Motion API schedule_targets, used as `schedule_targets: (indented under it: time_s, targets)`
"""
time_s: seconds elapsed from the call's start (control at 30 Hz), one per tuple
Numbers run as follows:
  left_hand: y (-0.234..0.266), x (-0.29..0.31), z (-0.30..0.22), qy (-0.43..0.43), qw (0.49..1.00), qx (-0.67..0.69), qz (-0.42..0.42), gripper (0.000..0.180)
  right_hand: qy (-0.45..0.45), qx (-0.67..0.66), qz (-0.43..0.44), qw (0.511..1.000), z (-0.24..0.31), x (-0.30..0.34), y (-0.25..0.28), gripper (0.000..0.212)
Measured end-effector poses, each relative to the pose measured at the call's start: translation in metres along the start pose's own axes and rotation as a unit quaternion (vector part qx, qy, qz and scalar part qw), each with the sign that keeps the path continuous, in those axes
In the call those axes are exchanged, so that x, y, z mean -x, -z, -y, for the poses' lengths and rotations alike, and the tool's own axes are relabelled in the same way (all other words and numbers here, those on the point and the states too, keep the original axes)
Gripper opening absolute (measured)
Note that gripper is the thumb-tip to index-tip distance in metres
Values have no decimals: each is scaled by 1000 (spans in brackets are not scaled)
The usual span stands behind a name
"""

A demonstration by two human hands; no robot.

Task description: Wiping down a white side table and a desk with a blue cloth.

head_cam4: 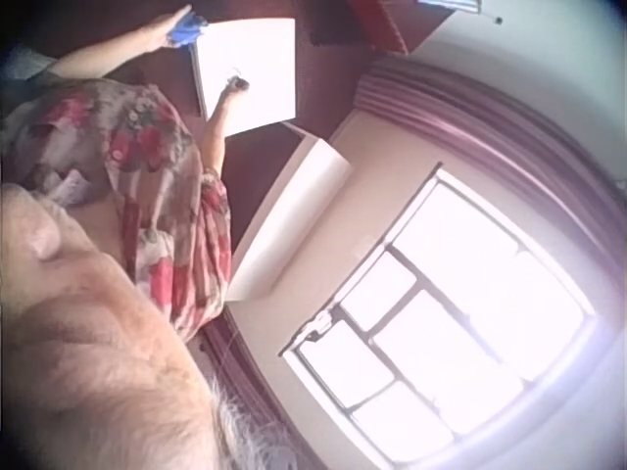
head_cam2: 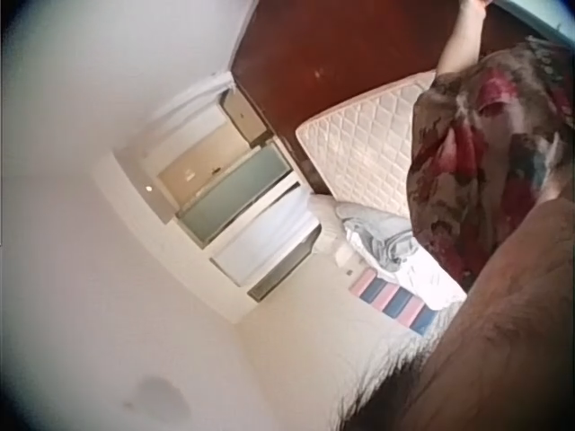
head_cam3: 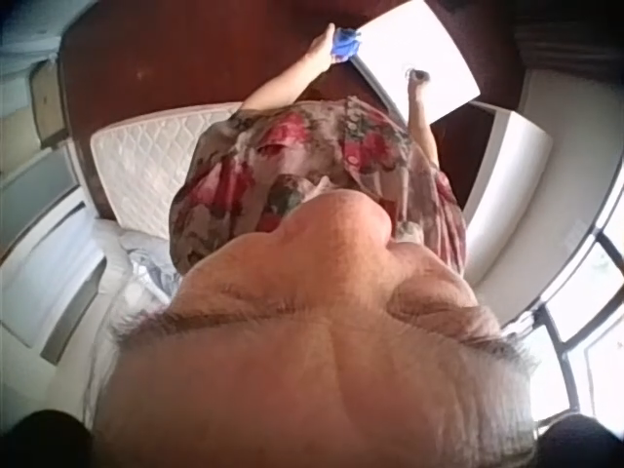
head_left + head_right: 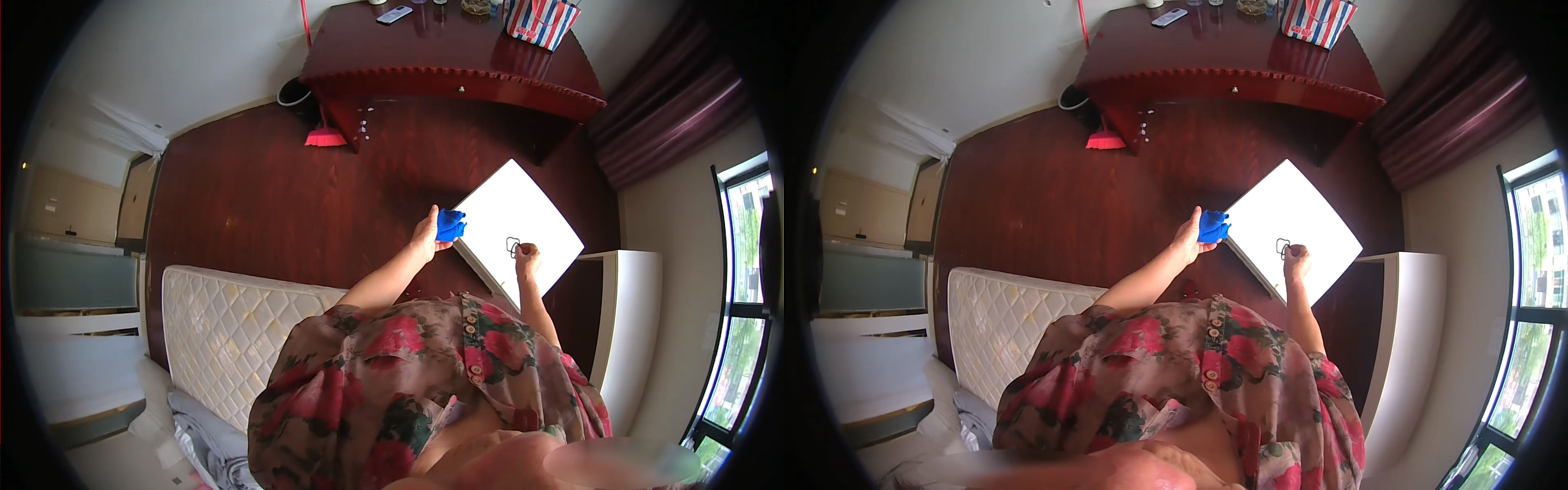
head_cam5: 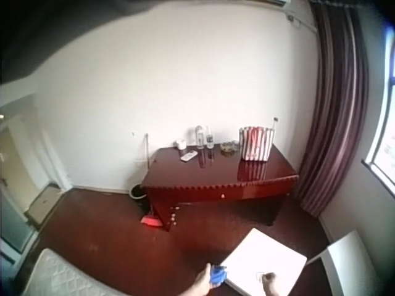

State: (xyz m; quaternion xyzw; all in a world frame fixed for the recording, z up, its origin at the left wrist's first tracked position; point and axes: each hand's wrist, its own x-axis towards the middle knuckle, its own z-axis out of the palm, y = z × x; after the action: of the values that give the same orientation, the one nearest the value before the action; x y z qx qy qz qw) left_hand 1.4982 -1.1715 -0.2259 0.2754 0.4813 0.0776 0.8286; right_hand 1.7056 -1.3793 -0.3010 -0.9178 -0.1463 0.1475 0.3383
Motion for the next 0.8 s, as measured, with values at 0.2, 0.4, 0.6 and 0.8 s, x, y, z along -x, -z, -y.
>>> schedule_targets:
  time_s: [0.2,0.4,0.6,0.8]
  targets:
    - [-16,-24,-13,17,1000,-23,-11,60,-16,-11,36,999,10,-10,-13,19]
    - [-33,-35,-33,9,996,-84,15,62,-79,-27,15,996,-37,-64,-28,20]
    - [-20,-63,-59,-15,995,-48,-86,62,-61,-68,65,994,11,-90,-41,21]
    - [-9,-117,-97,-73,978,-164,-103,39,-74,-159,69,982,66,-107,-57,13]
